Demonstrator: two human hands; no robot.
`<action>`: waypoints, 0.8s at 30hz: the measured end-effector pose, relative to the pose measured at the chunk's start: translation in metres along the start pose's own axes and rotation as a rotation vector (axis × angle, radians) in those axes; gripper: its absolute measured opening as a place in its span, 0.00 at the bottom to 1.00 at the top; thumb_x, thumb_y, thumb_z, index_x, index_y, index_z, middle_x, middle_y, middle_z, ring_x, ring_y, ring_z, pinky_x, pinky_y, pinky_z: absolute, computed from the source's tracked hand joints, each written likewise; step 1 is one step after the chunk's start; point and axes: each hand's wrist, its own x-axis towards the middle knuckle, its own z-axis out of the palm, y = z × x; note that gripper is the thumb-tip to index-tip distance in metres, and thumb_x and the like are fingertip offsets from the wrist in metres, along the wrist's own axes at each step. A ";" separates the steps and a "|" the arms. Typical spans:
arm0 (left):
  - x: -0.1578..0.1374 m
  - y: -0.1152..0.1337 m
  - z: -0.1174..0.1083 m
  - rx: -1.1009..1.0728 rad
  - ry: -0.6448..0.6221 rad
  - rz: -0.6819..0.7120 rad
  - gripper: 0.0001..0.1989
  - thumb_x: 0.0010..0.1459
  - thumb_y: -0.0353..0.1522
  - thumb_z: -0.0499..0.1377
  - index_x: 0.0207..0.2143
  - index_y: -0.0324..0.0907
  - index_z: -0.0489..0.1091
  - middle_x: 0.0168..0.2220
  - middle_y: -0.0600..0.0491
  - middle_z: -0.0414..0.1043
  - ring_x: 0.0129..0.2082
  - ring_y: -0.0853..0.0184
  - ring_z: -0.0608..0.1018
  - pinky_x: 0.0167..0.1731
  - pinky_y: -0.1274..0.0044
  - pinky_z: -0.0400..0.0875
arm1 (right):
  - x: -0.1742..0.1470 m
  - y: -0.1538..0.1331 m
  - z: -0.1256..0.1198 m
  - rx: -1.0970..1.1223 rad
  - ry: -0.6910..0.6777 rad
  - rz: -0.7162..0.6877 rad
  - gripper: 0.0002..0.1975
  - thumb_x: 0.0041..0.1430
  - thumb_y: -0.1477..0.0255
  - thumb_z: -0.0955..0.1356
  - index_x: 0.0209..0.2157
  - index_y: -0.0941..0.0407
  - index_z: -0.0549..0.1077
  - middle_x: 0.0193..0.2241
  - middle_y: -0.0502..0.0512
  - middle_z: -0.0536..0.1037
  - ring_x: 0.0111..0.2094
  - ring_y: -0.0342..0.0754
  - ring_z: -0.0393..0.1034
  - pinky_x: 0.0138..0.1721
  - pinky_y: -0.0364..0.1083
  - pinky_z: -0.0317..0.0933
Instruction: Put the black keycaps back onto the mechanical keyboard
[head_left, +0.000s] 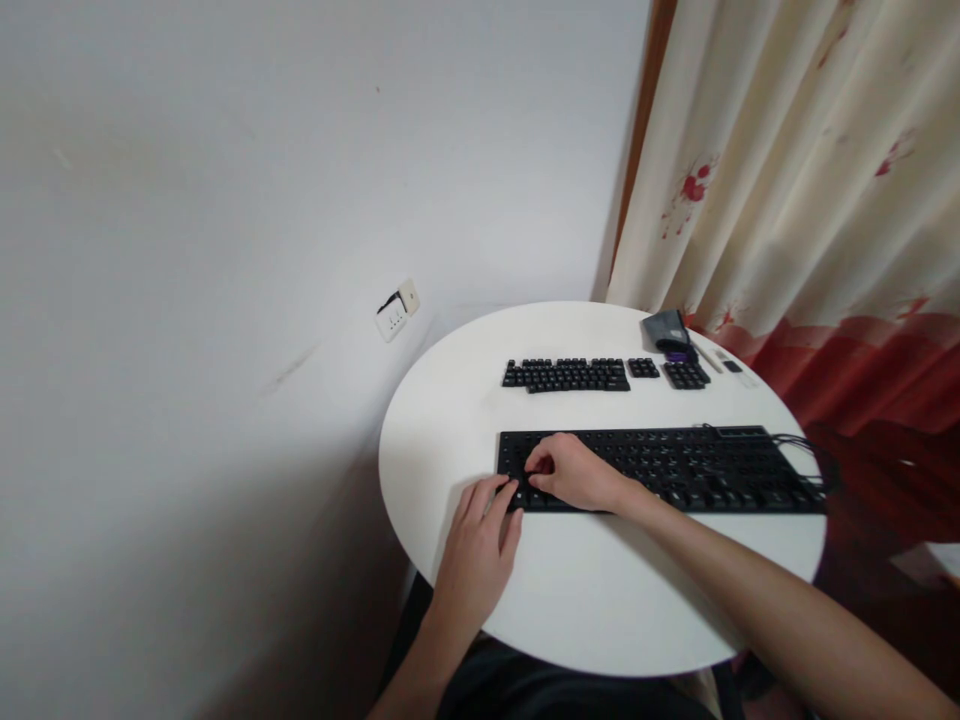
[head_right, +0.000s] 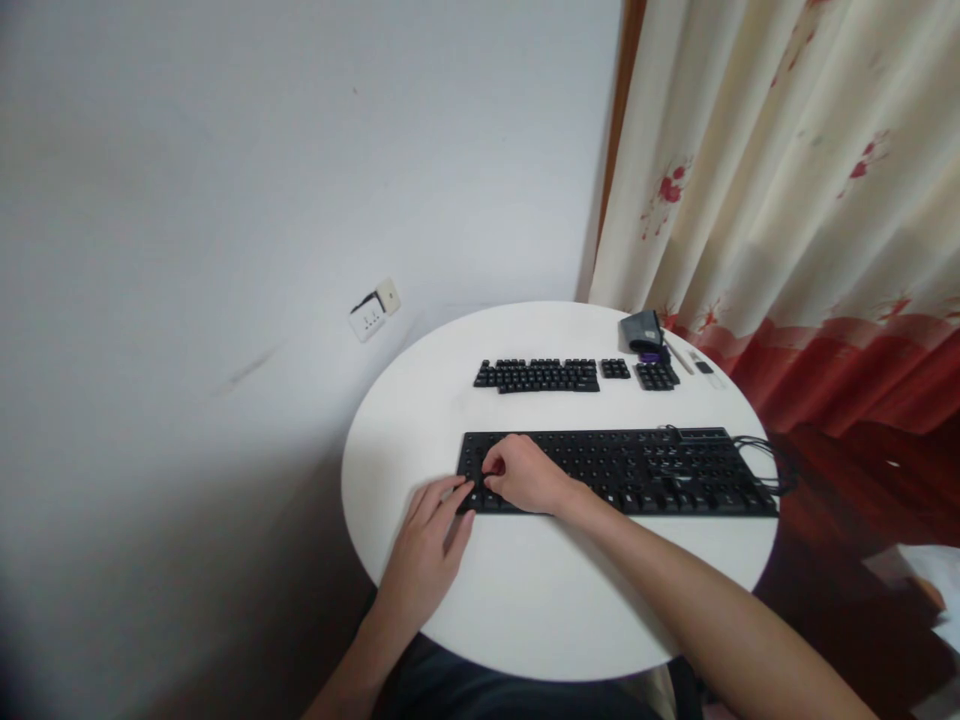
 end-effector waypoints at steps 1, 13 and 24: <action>0.000 0.000 0.000 0.000 0.000 0.001 0.16 0.64 0.30 0.54 0.54 0.44 0.68 0.52 0.46 0.69 0.53 0.57 0.70 0.54 0.62 0.69 | 0.000 0.000 0.000 0.002 -0.002 0.003 0.05 0.50 0.79 0.70 0.30 0.58 0.79 0.26 0.51 0.79 0.27 0.44 0.72 0.30 0.41 0.62; 0.000 -0.002 0.002 -0.007 -0.021 -0.004 0.16 0.65 0.30 0.53 0.54 0.43 0.67 0.52 0.46 0.68 0.54 0.58 0.68 0.55 0.62 0.68 | 0.000 -0.001 0.001 -0.046 -0.025 0.015 0.03 0.53 0.78 0.71 0.27 0.57 0.78 0.24 0.50 0.78 0.26 0.42 0.70 0.30 0.41 0.59; 0.001 -0.001 0.002 0.008 -0.028 -0.004 0.15 0.65 0.30 0.53 0.54 0.43 0.67 0.52 0.47 0.67 0.54 0.58 0.68 0.56 0.62 0.68 | -0.003 -0.007 -0.001 -0.212 -0.077 -0.148 0.06 0.54 0.81 0.69 0.28 0.58 0.77 0.31 0.53 0.76 0.33 0.43 0.68 0.35 0.41 0.58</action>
